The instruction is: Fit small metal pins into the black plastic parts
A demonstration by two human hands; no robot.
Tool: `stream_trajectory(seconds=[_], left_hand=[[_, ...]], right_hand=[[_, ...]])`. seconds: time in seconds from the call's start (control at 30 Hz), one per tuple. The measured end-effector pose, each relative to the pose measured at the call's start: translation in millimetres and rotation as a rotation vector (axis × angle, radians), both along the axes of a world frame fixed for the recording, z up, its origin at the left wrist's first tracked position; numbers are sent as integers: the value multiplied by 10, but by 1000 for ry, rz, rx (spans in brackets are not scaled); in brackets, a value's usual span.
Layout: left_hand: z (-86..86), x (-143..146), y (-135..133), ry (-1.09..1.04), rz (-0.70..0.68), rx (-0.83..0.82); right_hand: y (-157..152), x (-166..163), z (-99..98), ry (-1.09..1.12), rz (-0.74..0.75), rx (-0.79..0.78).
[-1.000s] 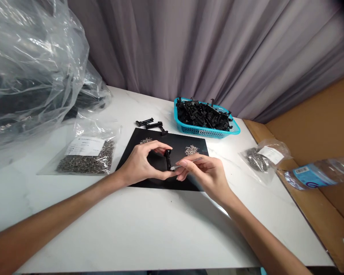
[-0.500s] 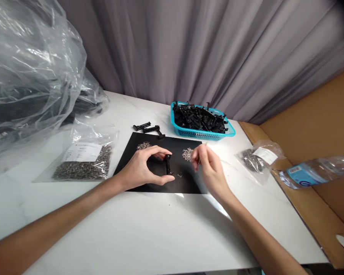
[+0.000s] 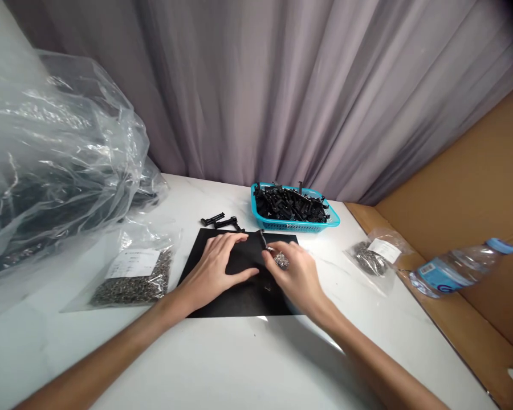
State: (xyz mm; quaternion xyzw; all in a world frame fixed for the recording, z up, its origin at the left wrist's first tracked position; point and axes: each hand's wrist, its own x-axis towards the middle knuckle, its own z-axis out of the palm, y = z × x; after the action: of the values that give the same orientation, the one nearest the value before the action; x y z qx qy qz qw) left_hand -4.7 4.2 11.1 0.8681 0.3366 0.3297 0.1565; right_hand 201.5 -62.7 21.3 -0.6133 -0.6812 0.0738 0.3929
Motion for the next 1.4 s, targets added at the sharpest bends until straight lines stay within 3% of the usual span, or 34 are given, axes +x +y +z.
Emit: stream_trajectory(seconds=[0.07, 0.17, 0.3, 0.5, 0.63, 1.0, 1.4], left_hand=[[25, -28, 27, -31, 19, -18], [45, -42, 1, -105, -20, -43], [43, -30, -87, -206, -106, -19], [73, -24, -195, -239, -229, 293], [84, -14, -280, -225, -307, 449], [36, -11, -388, -287, -260, 510], [85, -14, -373, -313, -276, 525]], right_hand=[[58, 58, 84, 9, 11, 31], [44, 42, 172, 51, 141, 64], [-62, -68, 156, 151, 305, 77], [-73, 1, 26, 386, 242, 58], [-58, 89, 3, 617, 366, -30], [-72, 73, -75, 1015, 548, -277], [-54, 22, -131, 1155, 661, -382]])
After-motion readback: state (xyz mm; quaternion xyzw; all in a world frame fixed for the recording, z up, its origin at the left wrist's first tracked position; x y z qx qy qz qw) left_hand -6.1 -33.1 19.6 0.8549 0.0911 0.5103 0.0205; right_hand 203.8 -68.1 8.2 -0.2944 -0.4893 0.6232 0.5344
